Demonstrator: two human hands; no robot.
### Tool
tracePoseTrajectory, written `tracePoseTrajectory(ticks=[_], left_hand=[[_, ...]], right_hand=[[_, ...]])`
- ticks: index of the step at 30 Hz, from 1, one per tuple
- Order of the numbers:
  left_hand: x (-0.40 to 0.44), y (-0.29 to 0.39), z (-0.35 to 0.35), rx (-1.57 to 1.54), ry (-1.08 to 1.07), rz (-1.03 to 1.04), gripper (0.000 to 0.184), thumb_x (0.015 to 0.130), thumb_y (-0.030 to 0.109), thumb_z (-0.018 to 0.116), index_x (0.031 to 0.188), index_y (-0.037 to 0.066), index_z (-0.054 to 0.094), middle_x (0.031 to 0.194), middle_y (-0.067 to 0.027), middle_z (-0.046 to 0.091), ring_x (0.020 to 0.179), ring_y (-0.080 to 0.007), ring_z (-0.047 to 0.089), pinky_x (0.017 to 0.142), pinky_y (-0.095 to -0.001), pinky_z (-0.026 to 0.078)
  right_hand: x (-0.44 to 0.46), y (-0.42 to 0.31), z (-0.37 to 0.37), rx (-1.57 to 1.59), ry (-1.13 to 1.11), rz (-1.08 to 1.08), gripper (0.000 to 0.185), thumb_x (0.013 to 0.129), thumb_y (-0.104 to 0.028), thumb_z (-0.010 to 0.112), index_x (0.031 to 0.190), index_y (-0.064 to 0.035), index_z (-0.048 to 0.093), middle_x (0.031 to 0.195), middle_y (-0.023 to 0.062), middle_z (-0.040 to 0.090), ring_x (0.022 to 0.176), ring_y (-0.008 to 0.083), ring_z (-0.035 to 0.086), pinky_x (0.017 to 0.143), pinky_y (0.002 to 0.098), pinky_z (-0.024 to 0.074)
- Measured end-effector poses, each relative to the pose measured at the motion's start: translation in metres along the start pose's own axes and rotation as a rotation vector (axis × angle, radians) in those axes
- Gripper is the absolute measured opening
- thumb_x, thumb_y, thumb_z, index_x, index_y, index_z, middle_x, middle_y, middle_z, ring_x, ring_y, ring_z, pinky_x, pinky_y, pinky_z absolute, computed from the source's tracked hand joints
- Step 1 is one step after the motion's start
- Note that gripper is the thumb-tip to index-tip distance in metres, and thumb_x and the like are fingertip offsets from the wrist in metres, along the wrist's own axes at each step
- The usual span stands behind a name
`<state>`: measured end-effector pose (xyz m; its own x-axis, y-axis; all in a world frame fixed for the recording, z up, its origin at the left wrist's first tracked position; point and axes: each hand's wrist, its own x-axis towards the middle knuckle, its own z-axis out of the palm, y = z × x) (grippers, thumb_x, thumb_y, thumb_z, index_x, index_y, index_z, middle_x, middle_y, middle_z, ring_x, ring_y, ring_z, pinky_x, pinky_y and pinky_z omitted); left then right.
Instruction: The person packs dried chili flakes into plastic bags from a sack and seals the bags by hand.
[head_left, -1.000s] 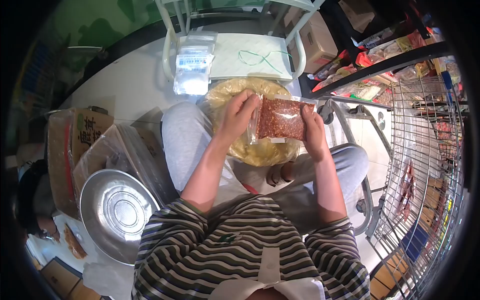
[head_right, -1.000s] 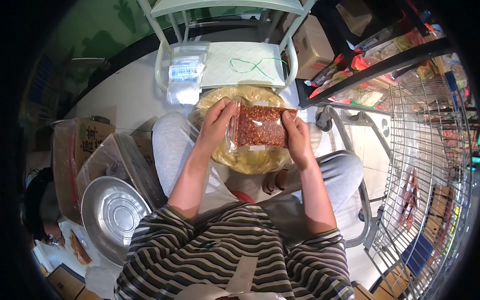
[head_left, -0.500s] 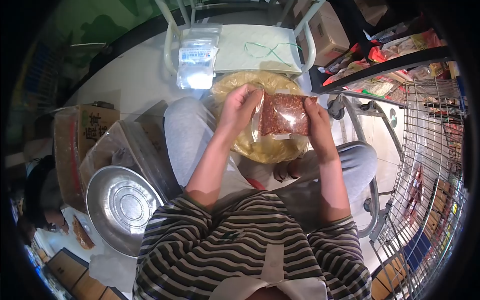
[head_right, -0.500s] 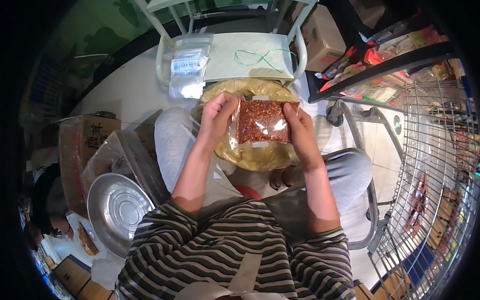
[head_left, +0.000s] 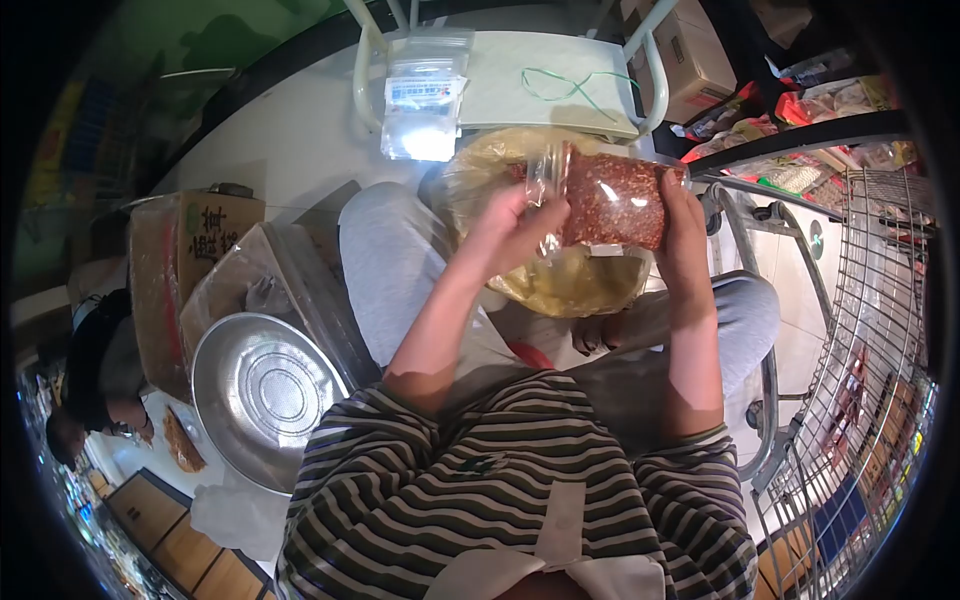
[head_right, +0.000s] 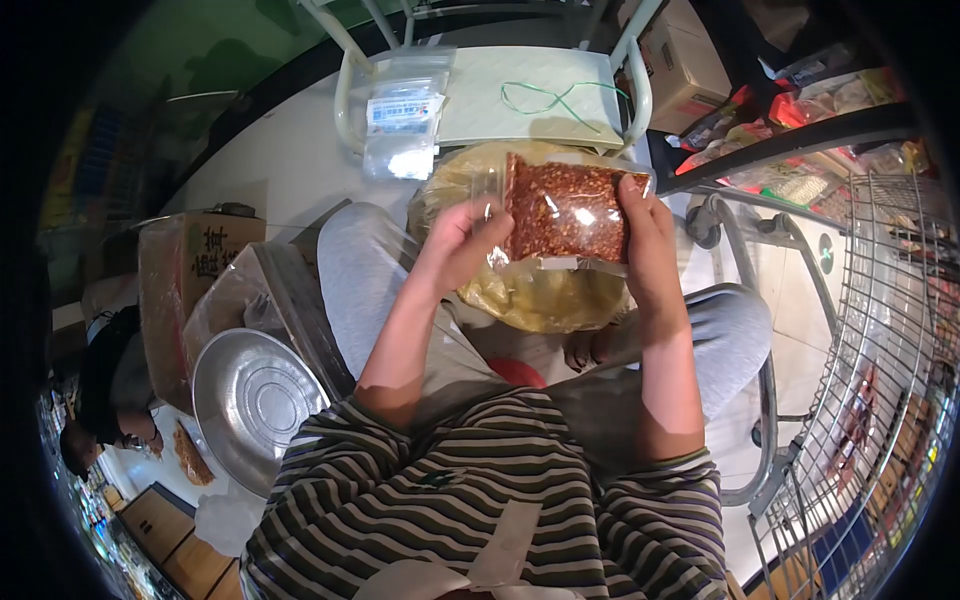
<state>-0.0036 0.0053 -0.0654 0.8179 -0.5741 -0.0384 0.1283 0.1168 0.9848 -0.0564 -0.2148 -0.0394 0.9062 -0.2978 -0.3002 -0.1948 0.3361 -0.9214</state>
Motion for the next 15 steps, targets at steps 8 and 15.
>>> tracePoseTrajectory(ticks=[8, 15], left_hand=[[-0.008, 0.023, 0.002, 0.018, -0.081, -0.024, 0.023, 0.094, 0.018, 0.052, 0.077, 0.002, 0.055, 0.061, 0.0023, 0.048, 0.049, -0.0042, 0.045, 0.044, -0.0217, 0.039], [-0.028, 0.027, 0.013, -0.26, -0.048, -0.105, 0.028, 0.095, 0.023, 0.052, 0.075, 0.004, 0.048, 0.054, 0.0027, 0.042, 0.044, -0.0052, 0.042, 0.042, -0.023, 0.037]], right_hand=[[0.006, -0.003, 0.008, 0.045, -0.025, -0.037, 0.036, 0.097, -0.032, 0.045, 0.108, 0.0014, 0.055, 0.098, 0.0083, 0.062, 0.082, 0.0132, 0.062, 0.074, 0.0265, 0.0494], [0.008, 0.001, 0.014, 0.032, -0.076, -0.096, 0.028, 0.098, -0.024, 0.044, 0.108, -0.0003, 0.054, 0.1, 0.006, 0.061, 0.086, 0.0107, 0.059, 0.076, 0.0252, 0.0484]])
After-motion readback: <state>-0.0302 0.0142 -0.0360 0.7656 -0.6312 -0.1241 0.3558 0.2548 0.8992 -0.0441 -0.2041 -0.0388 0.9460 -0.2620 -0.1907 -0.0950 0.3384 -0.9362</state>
